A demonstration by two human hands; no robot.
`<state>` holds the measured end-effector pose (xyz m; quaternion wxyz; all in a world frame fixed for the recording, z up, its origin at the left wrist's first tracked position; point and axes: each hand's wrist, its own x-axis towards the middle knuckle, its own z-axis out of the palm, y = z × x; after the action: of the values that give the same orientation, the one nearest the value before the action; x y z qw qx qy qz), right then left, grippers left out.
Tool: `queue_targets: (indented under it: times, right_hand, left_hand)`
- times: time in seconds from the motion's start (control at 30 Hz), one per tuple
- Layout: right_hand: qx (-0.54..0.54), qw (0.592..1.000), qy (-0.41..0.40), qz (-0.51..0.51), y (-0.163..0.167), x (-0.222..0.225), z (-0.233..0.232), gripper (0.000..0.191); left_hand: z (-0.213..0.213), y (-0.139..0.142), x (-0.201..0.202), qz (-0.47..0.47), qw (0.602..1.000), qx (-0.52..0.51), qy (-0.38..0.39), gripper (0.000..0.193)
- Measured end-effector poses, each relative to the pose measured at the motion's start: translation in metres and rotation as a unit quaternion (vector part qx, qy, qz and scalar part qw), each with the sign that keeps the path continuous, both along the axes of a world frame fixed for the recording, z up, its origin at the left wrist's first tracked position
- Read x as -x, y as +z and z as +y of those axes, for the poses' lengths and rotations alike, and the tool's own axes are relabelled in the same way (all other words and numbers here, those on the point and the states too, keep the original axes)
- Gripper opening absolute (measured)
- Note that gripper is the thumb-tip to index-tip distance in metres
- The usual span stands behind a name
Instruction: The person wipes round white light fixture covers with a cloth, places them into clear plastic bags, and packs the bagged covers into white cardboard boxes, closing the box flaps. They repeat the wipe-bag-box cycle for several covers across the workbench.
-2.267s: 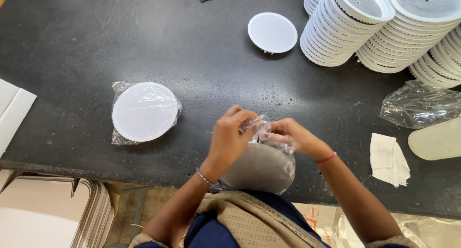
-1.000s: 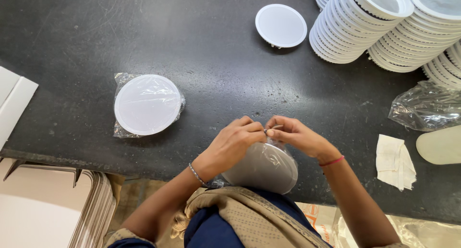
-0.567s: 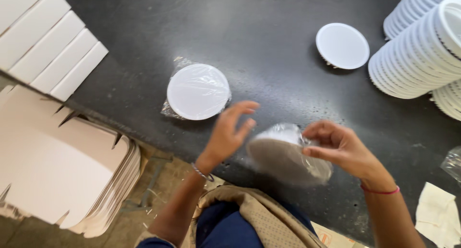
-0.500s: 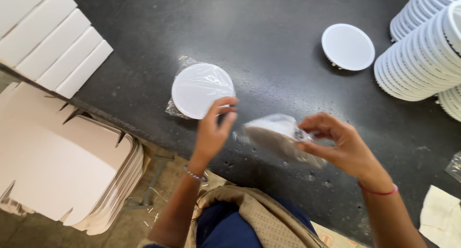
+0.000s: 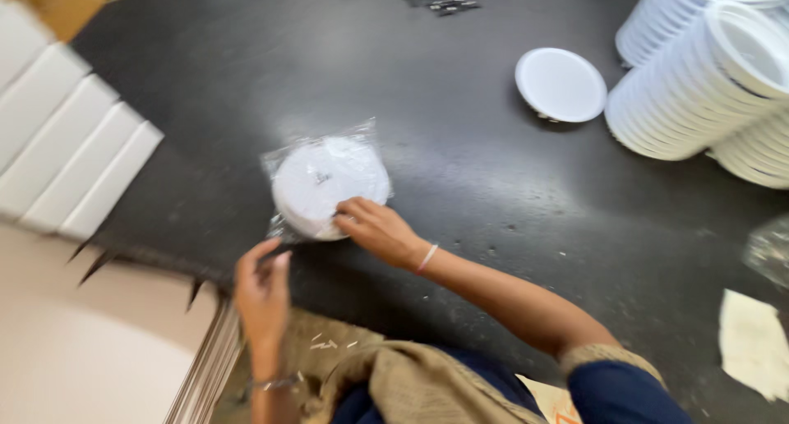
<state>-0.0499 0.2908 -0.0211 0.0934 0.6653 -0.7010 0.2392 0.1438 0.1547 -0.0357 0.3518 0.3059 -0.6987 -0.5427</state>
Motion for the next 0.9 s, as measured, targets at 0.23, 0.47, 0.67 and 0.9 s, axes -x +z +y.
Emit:
queue_targets:
  times: [0.23, 0.47, 0.67, 0.9]
  right_hand:
    - [-0.019, 0.974, -0.143, -0.172, -0.021, 0.109, 0.044, 0.036]
    - [-0.039, 0.817, -0.532, 0.219, -0.044, 0.291, 0.166, 0.047]
    - [-0.141, 0.787, -0.547, 0.249, -0.058, 0.319, 0.189, 0.049]
    - [-0.175, 0.789, -0.53, 0.257, -0.072, 0.279, 0.2, 0.054]
  left_hand:
    - [-0.037, -0.048, -0.013, 0.007, 1.0, 0.015, -0.017, 0.03]
    - [-0.116, -0.155, -0.014, 0.028, 0.997, 0.061, -0.039, 0.028]
    - [-0.142, -0.174, 0.023, -0.035, 0.993, 0.075, -0.087, 0.027]
    - [-0.02, -0.094, 0.067, 0.014, 0.988, -0.028, -0.152, 0.028]
